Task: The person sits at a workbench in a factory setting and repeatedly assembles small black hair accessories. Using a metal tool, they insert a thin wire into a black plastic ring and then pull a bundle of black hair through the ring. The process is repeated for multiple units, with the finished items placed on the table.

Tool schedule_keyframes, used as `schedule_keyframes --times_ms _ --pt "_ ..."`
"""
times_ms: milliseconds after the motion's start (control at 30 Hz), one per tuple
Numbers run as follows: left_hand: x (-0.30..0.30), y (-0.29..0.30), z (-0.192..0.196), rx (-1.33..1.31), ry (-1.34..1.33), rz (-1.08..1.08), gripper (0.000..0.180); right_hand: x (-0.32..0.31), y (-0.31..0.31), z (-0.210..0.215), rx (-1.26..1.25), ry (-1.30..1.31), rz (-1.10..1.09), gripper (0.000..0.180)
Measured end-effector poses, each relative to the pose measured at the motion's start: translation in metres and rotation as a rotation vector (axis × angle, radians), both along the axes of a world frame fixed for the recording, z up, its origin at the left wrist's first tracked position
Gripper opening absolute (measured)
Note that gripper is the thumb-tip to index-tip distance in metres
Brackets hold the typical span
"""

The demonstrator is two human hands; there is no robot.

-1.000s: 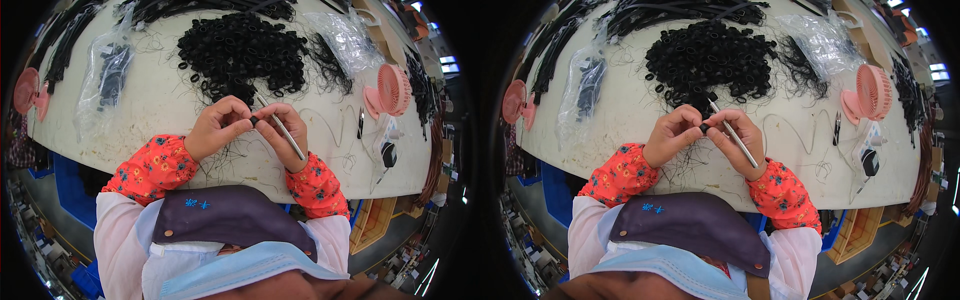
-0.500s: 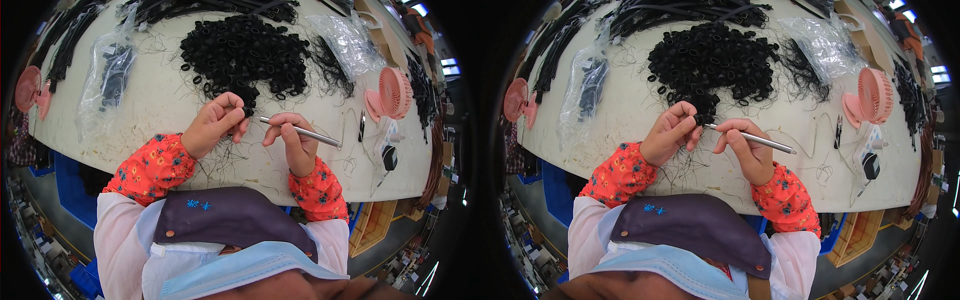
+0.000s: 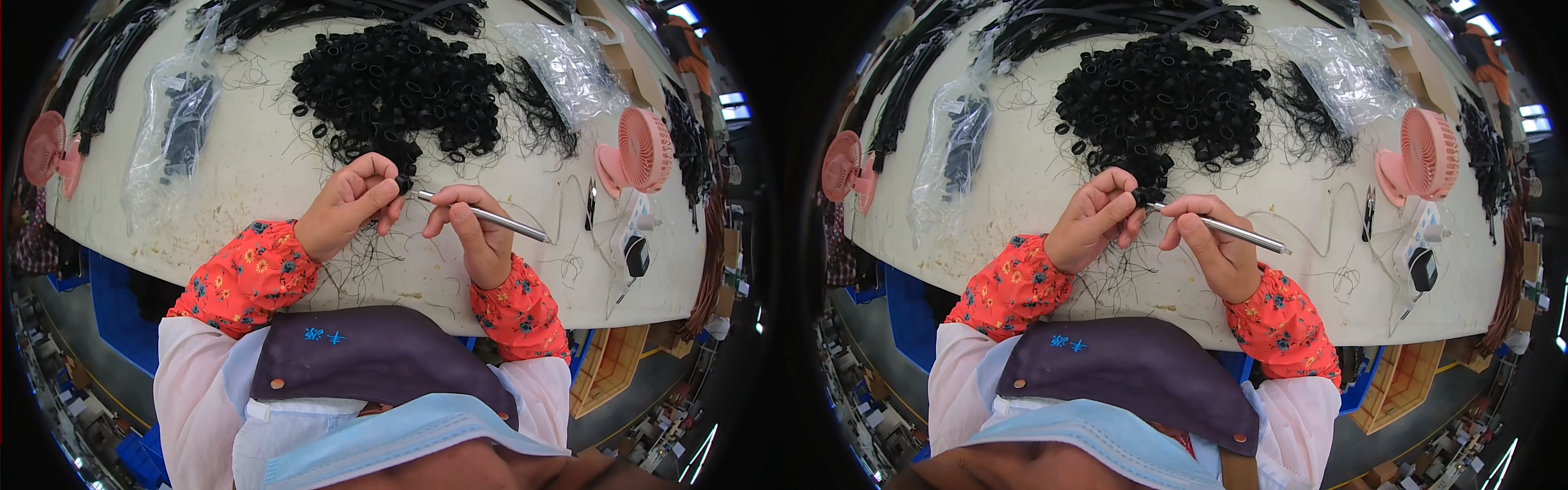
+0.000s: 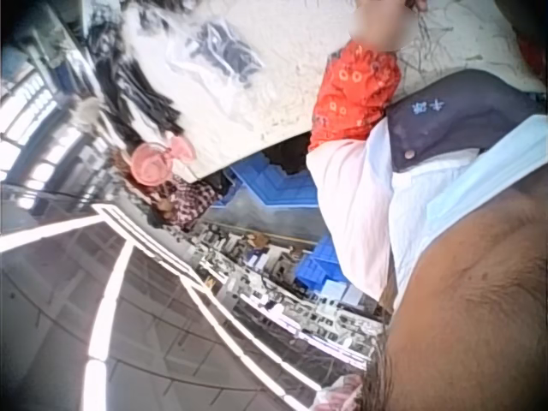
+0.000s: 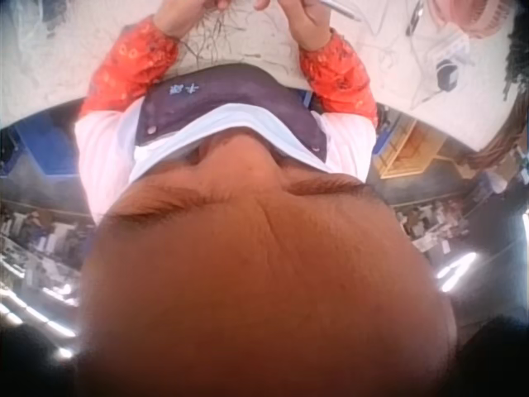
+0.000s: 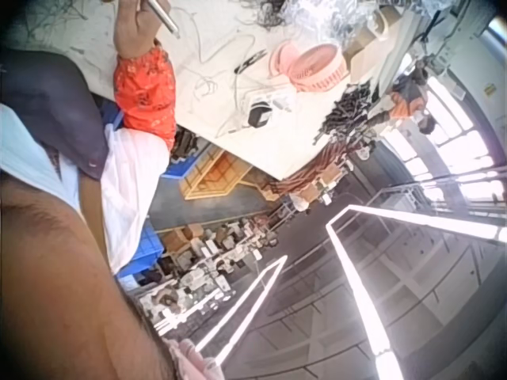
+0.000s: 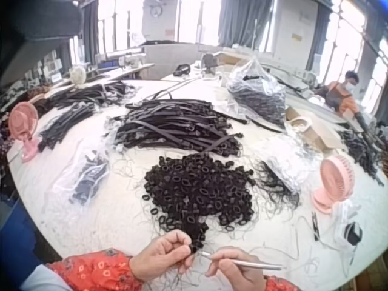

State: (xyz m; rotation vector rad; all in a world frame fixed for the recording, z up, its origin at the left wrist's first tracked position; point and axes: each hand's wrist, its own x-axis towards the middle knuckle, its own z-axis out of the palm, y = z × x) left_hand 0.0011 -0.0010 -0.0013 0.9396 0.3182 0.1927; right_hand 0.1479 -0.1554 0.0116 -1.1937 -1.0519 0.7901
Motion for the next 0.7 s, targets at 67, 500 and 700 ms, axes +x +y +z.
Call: schedule_keyframes --times_ms 67,500,700 --pt "-0.001 0.0 -0.001 -0.002 0.003 -0.004 0.013 0.0 0.0 -0.001 0.02 0.003 -0.003 0.023" --pt "-0.002 0.0 0.001 0.201 0.026 0.001 0.012 0.005 0.001 -0.004 0.064 -0.059 -0.098 0.02" --pt "-0.004 -0.009 -0.004 1.124 -0.166 0.074 0.01 0.001 0.009 -0.007 -0.091 -0.116 -0.008 0.03"
